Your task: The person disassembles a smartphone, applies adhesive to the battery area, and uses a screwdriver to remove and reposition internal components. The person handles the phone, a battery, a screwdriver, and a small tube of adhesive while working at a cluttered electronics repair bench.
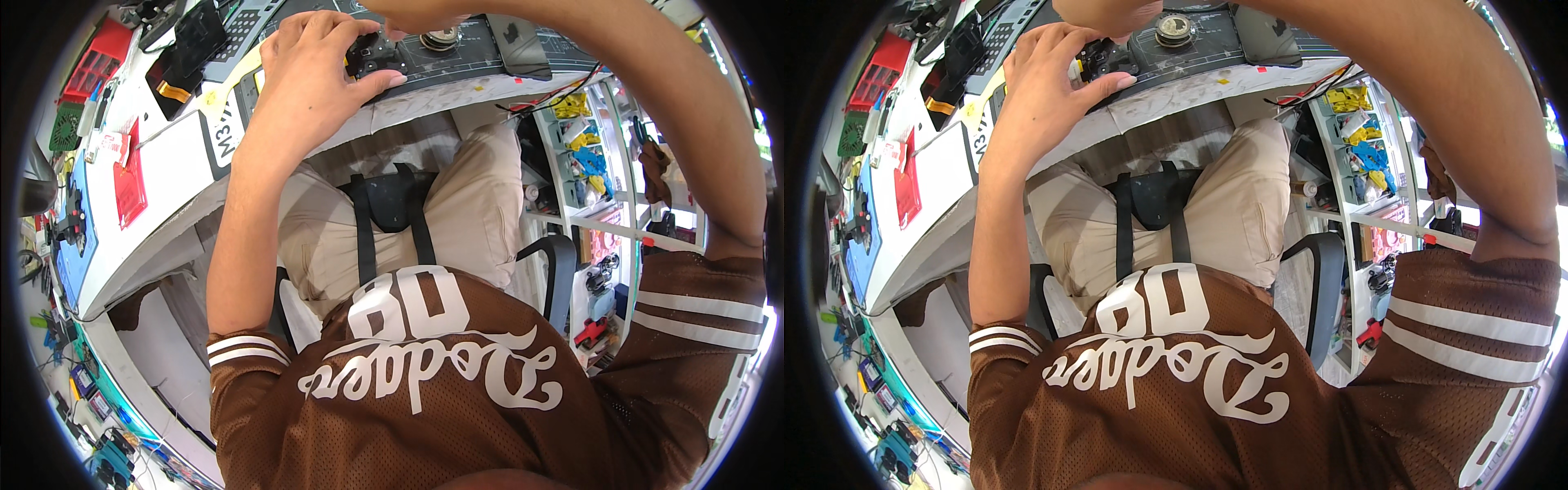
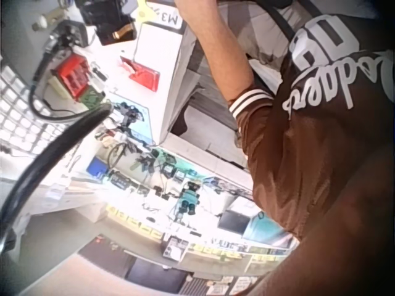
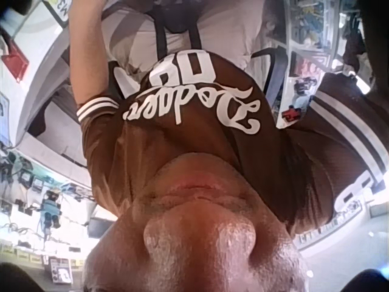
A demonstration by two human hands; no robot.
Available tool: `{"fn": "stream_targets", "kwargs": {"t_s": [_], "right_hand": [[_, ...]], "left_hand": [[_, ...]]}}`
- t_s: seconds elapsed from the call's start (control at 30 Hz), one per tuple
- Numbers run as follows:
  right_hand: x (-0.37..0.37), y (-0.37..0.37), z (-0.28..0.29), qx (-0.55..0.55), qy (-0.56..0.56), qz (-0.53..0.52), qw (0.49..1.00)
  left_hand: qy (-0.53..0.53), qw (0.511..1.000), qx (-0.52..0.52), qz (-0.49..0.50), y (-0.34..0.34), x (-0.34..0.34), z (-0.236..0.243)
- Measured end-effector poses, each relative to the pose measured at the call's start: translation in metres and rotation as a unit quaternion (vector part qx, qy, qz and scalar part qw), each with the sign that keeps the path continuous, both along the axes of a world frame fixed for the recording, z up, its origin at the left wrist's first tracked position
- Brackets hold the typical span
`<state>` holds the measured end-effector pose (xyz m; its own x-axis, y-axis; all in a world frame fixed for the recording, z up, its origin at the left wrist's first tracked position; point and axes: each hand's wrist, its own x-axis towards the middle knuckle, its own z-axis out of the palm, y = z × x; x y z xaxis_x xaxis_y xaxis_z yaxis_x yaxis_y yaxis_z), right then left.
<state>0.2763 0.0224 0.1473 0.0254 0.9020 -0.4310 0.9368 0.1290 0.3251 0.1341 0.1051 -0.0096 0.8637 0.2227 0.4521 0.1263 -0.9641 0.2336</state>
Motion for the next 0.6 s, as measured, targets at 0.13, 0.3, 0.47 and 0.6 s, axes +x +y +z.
{"fn": "stream_targets", "kwargs": {"t_s": [0.13, 0.3, 0.47, 0.6], "right_hand": [[-0.003, 0.002, 0.001, -0.017, -0.027, 0.002, 1.000], [-0.013, 0.007, -0.003, -0.029, -0.084, -0.024, 0.996], [-0.007, 0.002, 0.004, -0.029, -0.044, -0.019, 0.998], [0.000, -0.012, 0.010, 0.035, -0.054, -0.042, 0.997]], "left_hand": [[-0.017, 1.000, 0.003, -0.003, -0.001, 0.001, 0.001], [-0.026, 1.000, 0.001, -0.005, -0.002, 0.001, 0.002], [-0.022, 1.000, -0.006, -0.004, -0.004, 0.003, 0.003], [-0.058, 0.998, -0.010, -0.021, -0.008, 0.010, 0.005]]}}
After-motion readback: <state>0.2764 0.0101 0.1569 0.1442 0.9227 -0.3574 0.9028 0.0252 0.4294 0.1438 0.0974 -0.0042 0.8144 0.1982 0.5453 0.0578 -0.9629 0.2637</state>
